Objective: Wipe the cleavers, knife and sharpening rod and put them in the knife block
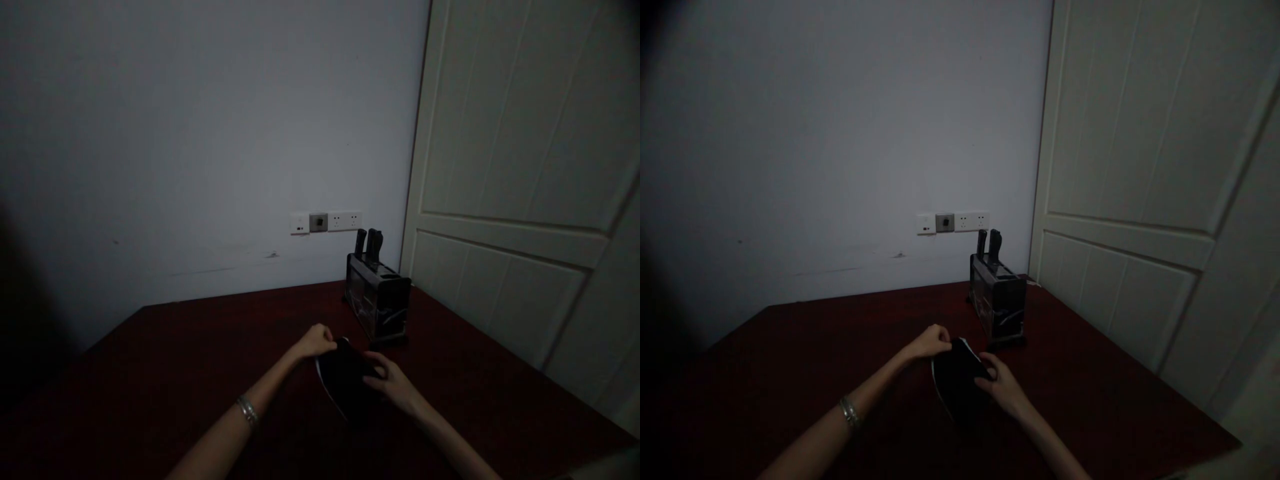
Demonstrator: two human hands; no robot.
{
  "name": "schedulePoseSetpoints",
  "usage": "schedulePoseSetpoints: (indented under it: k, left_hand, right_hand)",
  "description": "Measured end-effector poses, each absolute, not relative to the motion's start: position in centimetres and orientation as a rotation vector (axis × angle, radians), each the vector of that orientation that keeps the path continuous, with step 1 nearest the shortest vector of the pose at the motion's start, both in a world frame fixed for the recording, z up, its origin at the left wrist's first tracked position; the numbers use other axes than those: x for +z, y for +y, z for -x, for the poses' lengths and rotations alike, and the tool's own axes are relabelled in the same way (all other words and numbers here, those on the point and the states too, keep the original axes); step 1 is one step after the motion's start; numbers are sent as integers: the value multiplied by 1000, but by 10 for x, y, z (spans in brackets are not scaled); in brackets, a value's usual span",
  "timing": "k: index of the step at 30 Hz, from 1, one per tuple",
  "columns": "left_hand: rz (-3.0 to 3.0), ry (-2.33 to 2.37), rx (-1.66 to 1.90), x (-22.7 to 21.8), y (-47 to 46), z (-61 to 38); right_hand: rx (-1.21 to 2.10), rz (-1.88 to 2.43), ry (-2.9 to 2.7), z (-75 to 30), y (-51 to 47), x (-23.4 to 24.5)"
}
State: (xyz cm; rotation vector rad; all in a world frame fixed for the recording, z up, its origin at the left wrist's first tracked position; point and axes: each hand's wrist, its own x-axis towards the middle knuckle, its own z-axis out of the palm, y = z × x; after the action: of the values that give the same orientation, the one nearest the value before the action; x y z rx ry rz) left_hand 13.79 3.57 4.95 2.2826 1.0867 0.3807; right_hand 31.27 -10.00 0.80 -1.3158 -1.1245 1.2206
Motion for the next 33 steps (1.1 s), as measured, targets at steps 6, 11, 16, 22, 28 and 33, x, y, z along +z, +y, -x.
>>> schedulePoseSetpoints:
  k: [6, 11, 16, 22, 28, 33]
  left_hand:
    - [-2069, 970, 532, 64, 34, -149]
    - [-2235, 868, 408, 58, 22, -172]
    - [-2484, 881, 401, 42, -2, -189]
    - [-3049, 906, 416, 36, -35, -185]
    - [-2973, 560, 342, 22, -49, -162]
    - [-2885, 455, 277, 24, -55, -155]
  right_hand:
    - [1011, 1384, -1154, -315, -120, 17]
    - [830, 1658, -1281, -322, -152, 13]
    - [102, 2098, -1562, -335, -178, 2]
    - [-69, 1789, -1880, -328, -169, 14]
    - [276, 1691, -2058, -322, -150, 6]
    - [242, 1756, -2129, -329, -154, -8]
